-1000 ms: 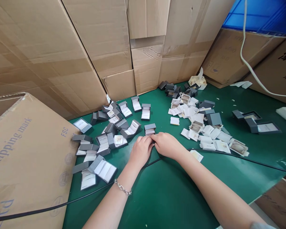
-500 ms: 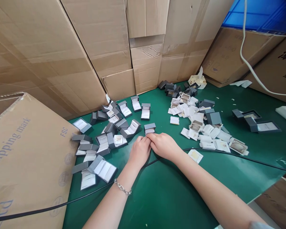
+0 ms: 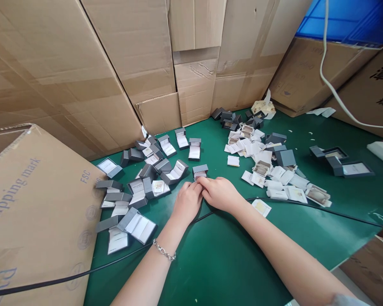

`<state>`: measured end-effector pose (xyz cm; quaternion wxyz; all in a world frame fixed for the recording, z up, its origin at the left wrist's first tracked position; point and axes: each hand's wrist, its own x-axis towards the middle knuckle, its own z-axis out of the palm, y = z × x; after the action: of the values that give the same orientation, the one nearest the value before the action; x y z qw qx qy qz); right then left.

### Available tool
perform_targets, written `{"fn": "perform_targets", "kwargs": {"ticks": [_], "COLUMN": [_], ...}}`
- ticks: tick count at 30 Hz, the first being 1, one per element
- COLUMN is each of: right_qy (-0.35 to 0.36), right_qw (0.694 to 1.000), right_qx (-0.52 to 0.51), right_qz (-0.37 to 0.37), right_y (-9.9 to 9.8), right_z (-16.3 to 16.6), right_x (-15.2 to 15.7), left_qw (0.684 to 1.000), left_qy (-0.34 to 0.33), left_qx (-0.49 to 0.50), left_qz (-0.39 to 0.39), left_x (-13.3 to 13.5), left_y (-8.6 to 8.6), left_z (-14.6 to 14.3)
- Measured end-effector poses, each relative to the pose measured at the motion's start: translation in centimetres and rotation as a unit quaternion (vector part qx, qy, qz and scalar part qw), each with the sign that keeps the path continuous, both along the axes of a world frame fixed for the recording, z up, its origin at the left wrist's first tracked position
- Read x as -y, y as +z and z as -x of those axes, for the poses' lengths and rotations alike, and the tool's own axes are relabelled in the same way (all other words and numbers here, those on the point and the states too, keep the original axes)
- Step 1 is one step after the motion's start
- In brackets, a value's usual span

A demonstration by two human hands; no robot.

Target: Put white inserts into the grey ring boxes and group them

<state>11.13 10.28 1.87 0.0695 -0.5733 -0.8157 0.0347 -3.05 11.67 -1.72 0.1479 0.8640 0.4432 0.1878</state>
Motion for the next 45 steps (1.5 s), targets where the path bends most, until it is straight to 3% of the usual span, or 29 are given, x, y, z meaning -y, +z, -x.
{"fn": "perform_targets", "kwargs": {"ticks": [13, 19, 22, 24, 28, 33, 39, 45], "right_qy": [-0.002, -0.019, -0.021, -0.045, -0.18, -0.29, -0.291, -0.293], "right_qw": [0.999, 0.999, 0.995, 0.985, 0.956, 0.948, 0.956, 0.956], "right_qx": [-0.032, -0.028, -0.072, -0.118, -0.143, -0.07, 0.008, 0.031], "right_qz": [0.018, -0.007, -0.064, -0.121, -0.184, -0.107, -0.018, -0.019], "right_y": [-0.2, -0.5, -0.4, -0.4, -0.9, -2.3, -2.7, -3.1], "right_z": [-0.6, -1.3, -2.0, -2.9, -6.0, -8.7, -8.5, -8.6], "right_x": [-0.2, -0.5, -0.6, -0.8, -2.2, -4.0, -4.5, -4.8], "left_qw": [1.0, 1.0, 1.0, 0.999, 0.997, 0.991, 0.985, 0.98], "left_qy": [-0.002, -0.004, -0.011, -0.012, 0.008, 0.042, 0.051, 0.048], "left_qx": [-0.004, 0.01, 0.022, 0.038, 0.08, 0.125, 0.161, 0.187], "left_qz": [-0.011, -0.015, -0.015, -0.018, -0.023, 0.003, 0.038, 0.055], "left_x": [-0.2, -0.3, -0.2, -0.1, 0.0, 0.2, 0.3, 0.2], "left_y": [-0.4, -0.5, -0.5, -0.5, -0.5, -0.2, 0.1, 0.0], "left_z": [0.0, 0.0, -0.1, -0.1, -0.1, -0.1, -0.2, -0.2]}}
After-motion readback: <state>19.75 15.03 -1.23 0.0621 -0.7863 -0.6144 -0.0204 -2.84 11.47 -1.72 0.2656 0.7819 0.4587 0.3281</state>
